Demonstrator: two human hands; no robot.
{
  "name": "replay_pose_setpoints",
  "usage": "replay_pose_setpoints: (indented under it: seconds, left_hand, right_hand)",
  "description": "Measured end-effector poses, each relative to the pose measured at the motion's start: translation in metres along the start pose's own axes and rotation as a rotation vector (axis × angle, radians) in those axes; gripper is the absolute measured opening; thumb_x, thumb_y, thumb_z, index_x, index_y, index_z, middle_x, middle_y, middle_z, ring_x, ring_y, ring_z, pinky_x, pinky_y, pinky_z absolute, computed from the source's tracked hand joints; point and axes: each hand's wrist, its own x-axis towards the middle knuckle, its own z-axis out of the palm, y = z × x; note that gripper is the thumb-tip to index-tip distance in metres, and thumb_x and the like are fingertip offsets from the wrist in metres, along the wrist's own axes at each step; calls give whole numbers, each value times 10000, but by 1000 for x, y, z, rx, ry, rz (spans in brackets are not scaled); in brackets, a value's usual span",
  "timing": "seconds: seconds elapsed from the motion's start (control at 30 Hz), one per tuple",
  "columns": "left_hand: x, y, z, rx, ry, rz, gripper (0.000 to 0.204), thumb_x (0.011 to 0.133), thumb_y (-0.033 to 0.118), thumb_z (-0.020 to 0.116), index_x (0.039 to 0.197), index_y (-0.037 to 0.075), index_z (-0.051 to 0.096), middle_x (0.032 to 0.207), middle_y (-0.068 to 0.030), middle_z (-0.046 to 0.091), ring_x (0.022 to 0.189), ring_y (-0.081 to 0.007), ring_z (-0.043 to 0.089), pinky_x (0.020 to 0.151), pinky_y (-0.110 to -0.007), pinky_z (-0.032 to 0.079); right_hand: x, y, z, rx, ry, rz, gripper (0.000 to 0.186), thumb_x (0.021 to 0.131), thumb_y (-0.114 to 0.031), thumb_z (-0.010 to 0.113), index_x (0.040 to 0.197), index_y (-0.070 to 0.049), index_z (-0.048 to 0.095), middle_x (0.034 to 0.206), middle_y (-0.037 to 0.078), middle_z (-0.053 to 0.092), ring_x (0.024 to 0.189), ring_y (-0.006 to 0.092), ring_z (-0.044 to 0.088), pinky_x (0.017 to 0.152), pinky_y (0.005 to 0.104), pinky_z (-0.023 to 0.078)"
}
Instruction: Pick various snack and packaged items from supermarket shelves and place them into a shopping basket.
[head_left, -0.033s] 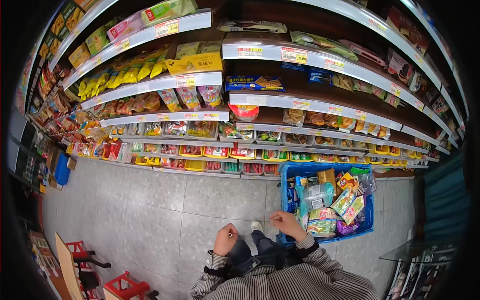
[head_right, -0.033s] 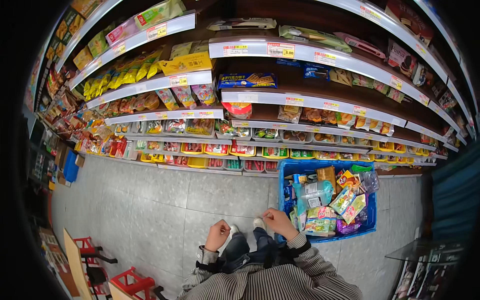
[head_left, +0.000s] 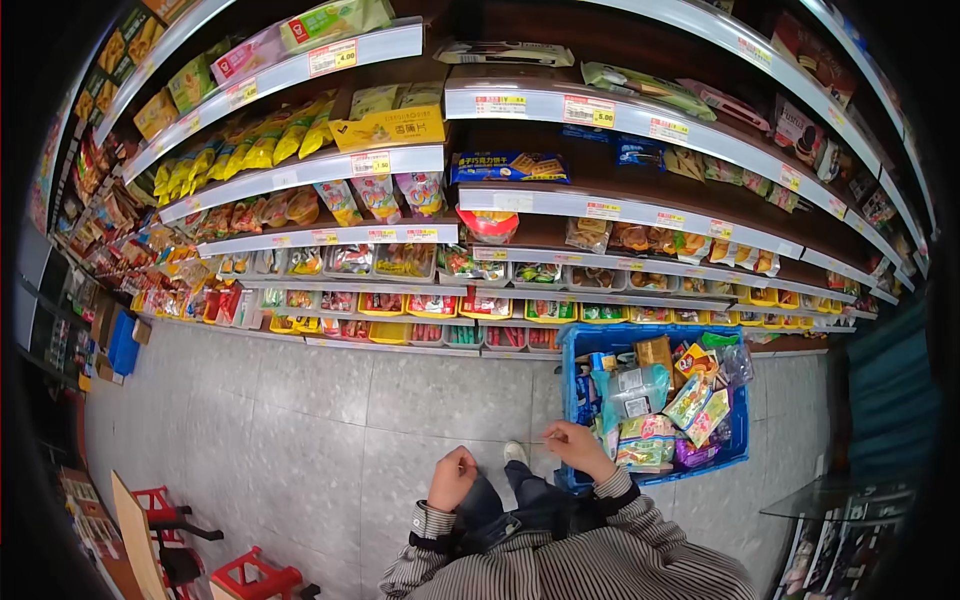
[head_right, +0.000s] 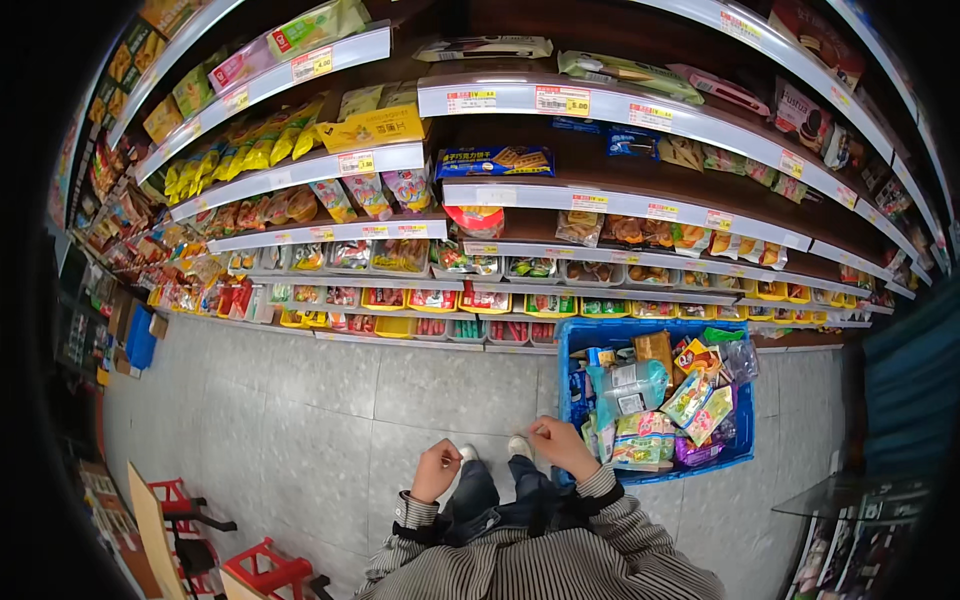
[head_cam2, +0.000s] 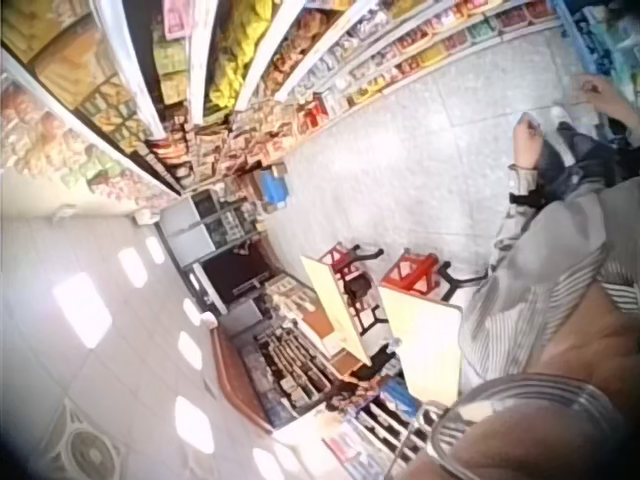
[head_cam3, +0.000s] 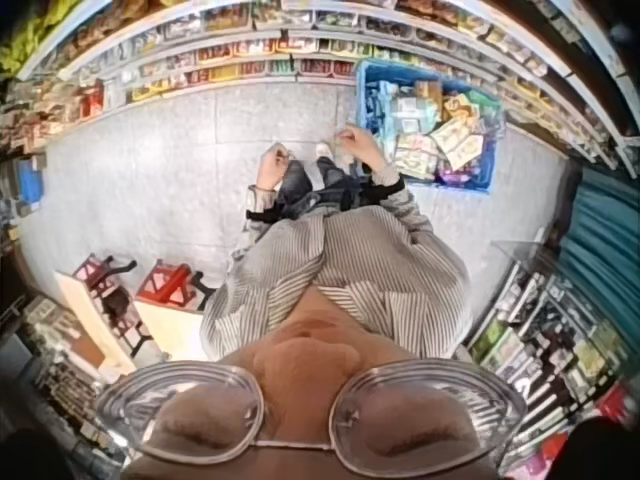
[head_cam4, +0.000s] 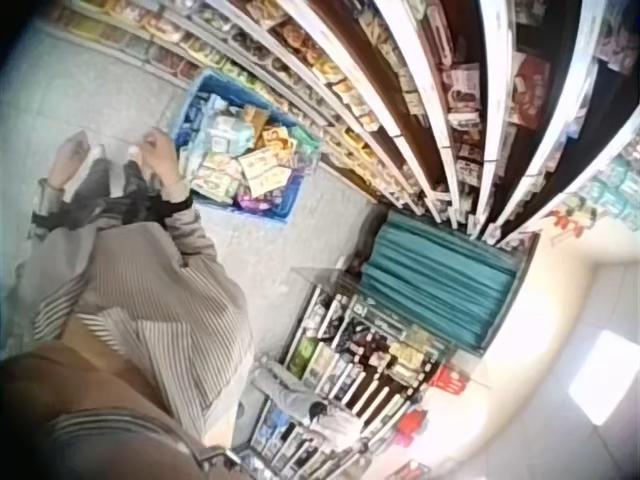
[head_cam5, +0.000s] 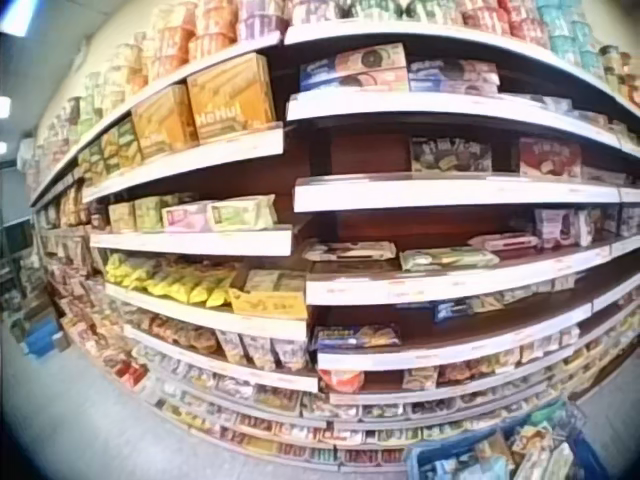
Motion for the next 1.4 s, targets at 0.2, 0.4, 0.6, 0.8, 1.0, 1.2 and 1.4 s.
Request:
replay_pose_setpoints:
  seconds: [0.2, 0.4, 0.6, 0.8, 1.0, 1.2, 1.4]
  left_hand:
    - [23, -16, -51, 6, -33, 84, 70, 765, -44, 566, 779, 4, 518, 740, -84, 629, 714, -178, 625, 628, -276, 488]
    - [25, -51, -119, 22, 40, 87, 99, 762, -64, 564, 776, 13, 504, 730, -77, 623, 719, -166, 626, 619, -272, 486]
    - [31, -91, -150, 22, 118, 20, 115, 761, -60, 583, 775, 25, 507, 721, -67, 622, 684, -139, 610, 609, -260, 483]
    - [68, -81, -136, -50, 43, 110, 94, 752, -36, 602, 769, 15, 525, 672, -74, 585, 639, -155, 578, 581, -280, 482]
    - [109, -46, -106, -43, -185, 120, 82, 785, -53, 544, 789, 8, 490, 726, -87, 620, 702, -166, 618, 626, -279, 489]
    - [172, -9, -82, 86, -222, 217, 90, 762, -37, 566, 815, 5, 507, 717, -96, 597, 704, -210, 613, 634, -298, 488]
    - [262, 34, -70, 446, 60, 403, 444, 697, 2, 610, 1125, -18, 492, 1055, -217, 531, 996, -339, 535, 857, -383, 438]
  right_hand:
    - [10, -23, 28, 7, 121, 66, 157, 804, -111, 617, 910, 6, 612, 571, 58, 524, 506, 139, 486, 488, 295, 381]
    - [27, -57, 76, -17, 80, 63, 156, 839, -125, 607, 930, 2, 604, 648, 47, 583, 592, 114, 528, 557, 265, 414]
    - [39, -64, 98, 4, 125, -31, 146, 824, -120, 616, 911, -4, 607, 600, 73, 573, 531, 144, 534, 506, 290, 398]
    - [43, -69, 90, 8, 192, -7, 145, 817, -114, 624, 899, 3, 601, 572, 62, 536, 515, 137, 505, 496, 287, 386]
    - [50, -67, 62, -5, 258, 16, 145, 816, -117, 621, 901, 0, 602, 578, 66, 539, 506, 139, 492, 491, 292, 379]
    - [74, -49, 16, 34, 304, 74, 156, 826, -106, 604, 953, -15, 607, 621, 40, 561, 547, 110, 508, 525, 263, 404]
    - [79, -38, -28, 31, 373, 79, 157, 822, -102, 604, 947, -8, 608, 646, 48, 582, 562, 112, 525, 531, 262, 417]
